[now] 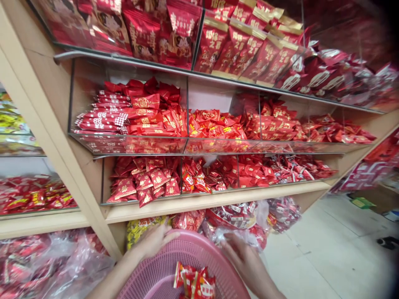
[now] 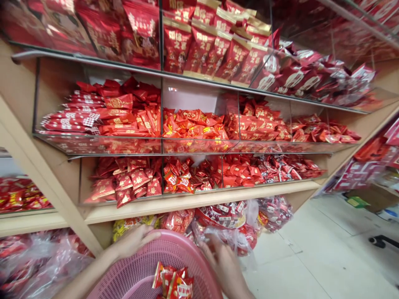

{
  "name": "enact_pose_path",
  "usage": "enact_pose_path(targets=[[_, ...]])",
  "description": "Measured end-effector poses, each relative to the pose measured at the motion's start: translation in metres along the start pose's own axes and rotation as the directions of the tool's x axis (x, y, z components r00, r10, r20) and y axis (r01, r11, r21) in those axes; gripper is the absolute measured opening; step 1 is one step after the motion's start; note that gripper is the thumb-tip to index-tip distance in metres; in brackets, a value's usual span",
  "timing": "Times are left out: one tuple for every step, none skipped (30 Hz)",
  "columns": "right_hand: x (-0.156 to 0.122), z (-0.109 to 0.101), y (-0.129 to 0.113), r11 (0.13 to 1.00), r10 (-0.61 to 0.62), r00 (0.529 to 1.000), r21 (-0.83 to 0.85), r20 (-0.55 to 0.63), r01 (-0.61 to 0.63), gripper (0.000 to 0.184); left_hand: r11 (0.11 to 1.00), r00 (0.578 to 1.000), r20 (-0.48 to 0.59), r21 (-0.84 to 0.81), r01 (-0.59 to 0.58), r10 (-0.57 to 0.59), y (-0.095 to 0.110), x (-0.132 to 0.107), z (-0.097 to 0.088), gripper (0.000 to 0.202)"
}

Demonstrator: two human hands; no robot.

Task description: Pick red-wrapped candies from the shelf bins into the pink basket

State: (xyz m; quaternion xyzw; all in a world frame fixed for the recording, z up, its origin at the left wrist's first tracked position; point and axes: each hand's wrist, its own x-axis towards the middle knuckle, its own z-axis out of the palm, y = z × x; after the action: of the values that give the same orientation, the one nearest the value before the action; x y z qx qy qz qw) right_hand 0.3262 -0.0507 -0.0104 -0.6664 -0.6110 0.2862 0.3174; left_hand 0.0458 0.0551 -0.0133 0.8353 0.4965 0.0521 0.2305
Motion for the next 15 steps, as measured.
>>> enact_pose_path(targets=[[0.011,-0.006,-0.006,0.998,-0.054,0.995,-0.039,-0.086,0.051,0.04,1.0,1.0,-0.01,0.008,0.007,-0.007,0.0,0.0,0.0,0.057],[0.022,-0.013,-0.013,0.988,-0.144,0.975,-0.085,-0.169,0.132,0.036,1.0,1.0,-0.023,0.014,0.013,-0.013,-0.001,-0.001,0.001,0.057],[0.034,-0.019,-0.022,0.963,-0.259,0.936,-0.142,-0.237,0.23,0.031,1.0,0.999,-0.035,0.018,0.018,-0.017,-0.001,-0.001,0.002,0.057],[0.045,-0.025,-0.031,0.922,-0.376,0.884,-0.209,-0.277,0.327,0.026,1.0,0.999,-0.044,0.019,0.019,-0.018,-0.002,-0.001,0.002,0.056],[0.056,-0.03,-0.039,0.872,-0.477,0.83,-0.273,-0.289,0.406,0.023,1.0,0.999,-0.051,0.017,0.017,-0.016,-0.003,-0.001,0.003,0.056],[0.067,-0.033,-0.046,0.823,-0.554,0.784,-0.329,-0.281,0.464,0.022,1.0,0.998,-0.056,0.015,0.013,-0.013,-0.003,-0.002,0.004,0.056],[0.076,-0.035,-0.051,0.781,-0.607,0.748,-0.374,-0.267,0.501,0.022,1.0,0.998,-0.056,0.012,0.011,-0.01,-0.004,-0.002,0.005,0.056],[0.084,-0.035,-0.054,0.749,-0.641,0.727,-0.411,-0.248,0.52,0.022,1.0,0.998,-0.054,0.006,0.011,-0.01,-0.004,-0.001,0.005,0.056],[0.09,-0.034,-0.056,0.726,-0.66,0.715,-0.442,-0.23,0.527,0.023,1.0,0.999,-0.052,0.002,0.014,-0.014,-0.005,-0.001,0.006,0.056],[0.095,-0.032,-0.056,0.709,-0.672,0.708,-0.467,-0.218,0.529,0.023,1.0,0.999,-0.048,-0.003,0.017,-0.018,-0.005,0.0,0.006,0.056],[0.099,-0.03,-0.055,0.697,-0.679,0.703,-0.485,-0.211,0.528,0.022,1.0,0.999,-0.043,-0.006,0.019,-0.02,-0.005,0.0,0.006,0.056],[0.102,-0.027,-0.053,0.69,-0.685,0.699,-0.496,-0.208,0.528,0.021,1.0,0.999,-0.039,-0.007,0.02,-0.02,-0.005,0.001,0.006,0.056],[0.104,-0.026,-0.051,0.686,-0.687,0.696,-0.5,-0.208,0.528,0.02,1.0,0.999,-0.038,-0.007,0.019,-0.02,-0.005,0.002,0.006,0.056],[0.105,-0.025,-0.05,0.687,-0.688,0.694,-0.499,-0.211,0.529,0.019,1.0,0.999,-0.038,-0.008,0.017,-0.017,-0.005,0.002,0.006,0.056],[0.106,-0.024,-0.05,0.69,-0.687,0.694,-0.493,-0.215,0.53,0.019,1.0,0.999,-0.037,-0.01,0.014,-0.015,-0.005,0.002,0.006,0.056]])
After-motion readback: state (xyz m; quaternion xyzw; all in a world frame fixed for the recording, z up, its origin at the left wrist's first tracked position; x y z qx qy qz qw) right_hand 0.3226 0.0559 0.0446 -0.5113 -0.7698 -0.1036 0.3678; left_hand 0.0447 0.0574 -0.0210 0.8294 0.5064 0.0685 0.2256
